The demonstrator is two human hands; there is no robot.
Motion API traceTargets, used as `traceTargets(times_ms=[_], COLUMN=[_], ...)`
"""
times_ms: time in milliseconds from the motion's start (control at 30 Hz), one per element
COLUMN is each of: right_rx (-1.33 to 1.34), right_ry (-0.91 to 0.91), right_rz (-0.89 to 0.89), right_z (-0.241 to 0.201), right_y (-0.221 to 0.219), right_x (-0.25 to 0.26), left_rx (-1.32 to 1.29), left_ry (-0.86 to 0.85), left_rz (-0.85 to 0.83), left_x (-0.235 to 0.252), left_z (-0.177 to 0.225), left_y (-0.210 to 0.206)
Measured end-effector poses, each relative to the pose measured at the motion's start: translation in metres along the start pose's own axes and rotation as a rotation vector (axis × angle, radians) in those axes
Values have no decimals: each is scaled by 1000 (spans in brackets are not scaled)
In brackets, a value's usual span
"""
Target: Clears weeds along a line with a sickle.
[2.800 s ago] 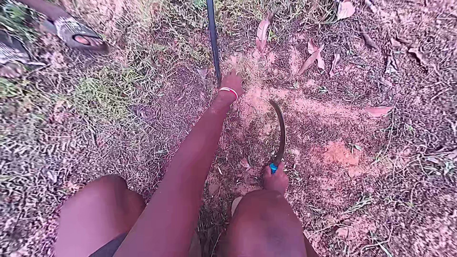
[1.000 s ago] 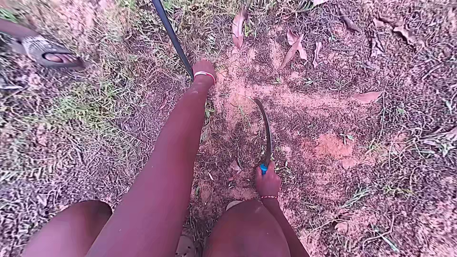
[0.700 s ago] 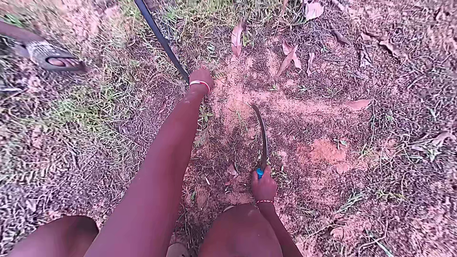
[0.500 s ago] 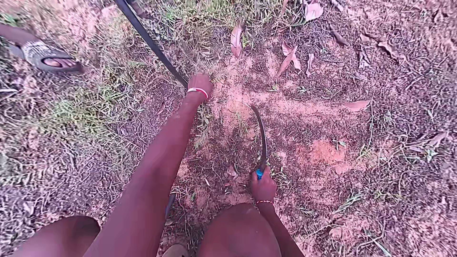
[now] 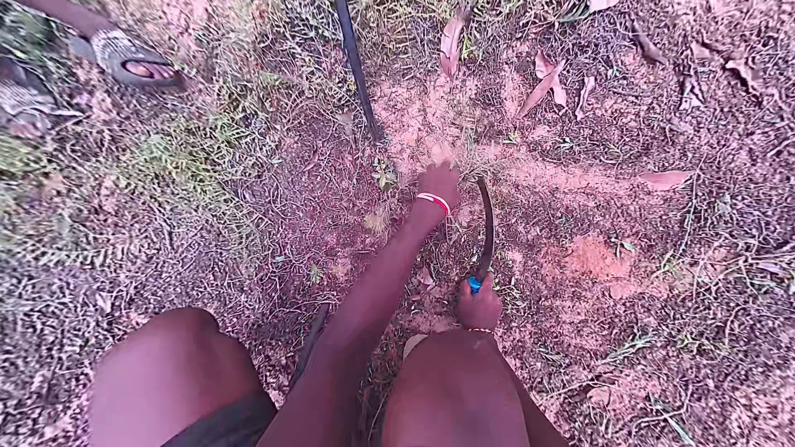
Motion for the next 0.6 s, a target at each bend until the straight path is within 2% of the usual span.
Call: traceTargets(times_ms=[67, 133, 200, 233, 300, 367, 500, 600], right_rx=[9, 30, 34, 28, 22, 16, -7, -9], right_ry=[26, 56, 62, 47, 46, 61, 4, 24], right_rz=[55, 99, 96, 74, 74, 108, 22, 38], right_z=[1, 1, 3, 3, 2, 2, 0, 0], right_y=[-4, -5, -4, -2, -2, -4, 0, -2], right_x=[-1, 0, 0, -1, -2, 0, 0, 1], left_rx=[-75, -126, -160, -172, -164, -147, -223, -257], left_ry=[21, 73, 179, 257, 393, 443, 523, 542], left_rz=[-4, 135, 281, 303, 252, 226, 280, 254], left_x=[-37, -60, -62, -56, -38, -26, -20, -19], left_z=[3, -6, -29, -44, -75, -92, -106, -109], left_y=[-6, -3, 6, 11, 15, 14, 10, 16])
Point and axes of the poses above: each hand's wrist, its own x-axis towards the middle knuckle, its own y-axis out of the back of the hand, z = x × y, the point moved 2 cm from there along x, towards the middle knuckle, and after that the axes turned 5 degrees about -y, right-handed, at the moved point
